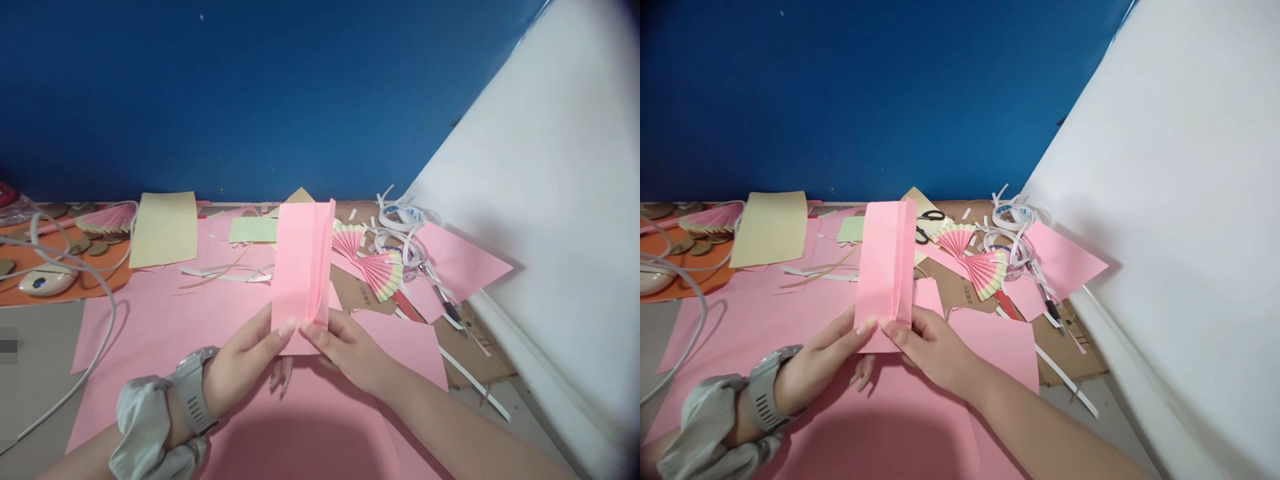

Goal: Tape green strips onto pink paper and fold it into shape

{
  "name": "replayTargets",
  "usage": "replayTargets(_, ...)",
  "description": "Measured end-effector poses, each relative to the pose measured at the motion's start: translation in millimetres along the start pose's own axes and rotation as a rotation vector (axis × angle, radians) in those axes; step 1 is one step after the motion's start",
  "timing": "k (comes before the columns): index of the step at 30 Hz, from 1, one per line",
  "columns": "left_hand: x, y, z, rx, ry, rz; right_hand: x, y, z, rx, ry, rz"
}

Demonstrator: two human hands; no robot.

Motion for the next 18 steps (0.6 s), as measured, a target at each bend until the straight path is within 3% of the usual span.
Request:
replayTargets(4, -1, -4.6, 1, -0.083, 0.012, 0.057, 2, -3, 2, 0.029, 0.001, 0.02)
replayTargets(10, -1, 5.1, -2, -0.216, -0.008, -0.034, 5, 3, 6, -0.008, 0.006, -0.028)
replayTargets(18, 0, 4.6, 0, -0.265, -0.007, -0.018, 4, 1, -2, -0.012, -0.045, -0.043)
Point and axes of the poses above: each hand's wrist, its own x-axis away from the middle knuckle, its own y-axis out of the back of the hand, z = x × y, the point moved 6 cm from there along -x, towards the middle knuckle, and after that the axes turned 13 degrees about -x, right-handed, at the moved point
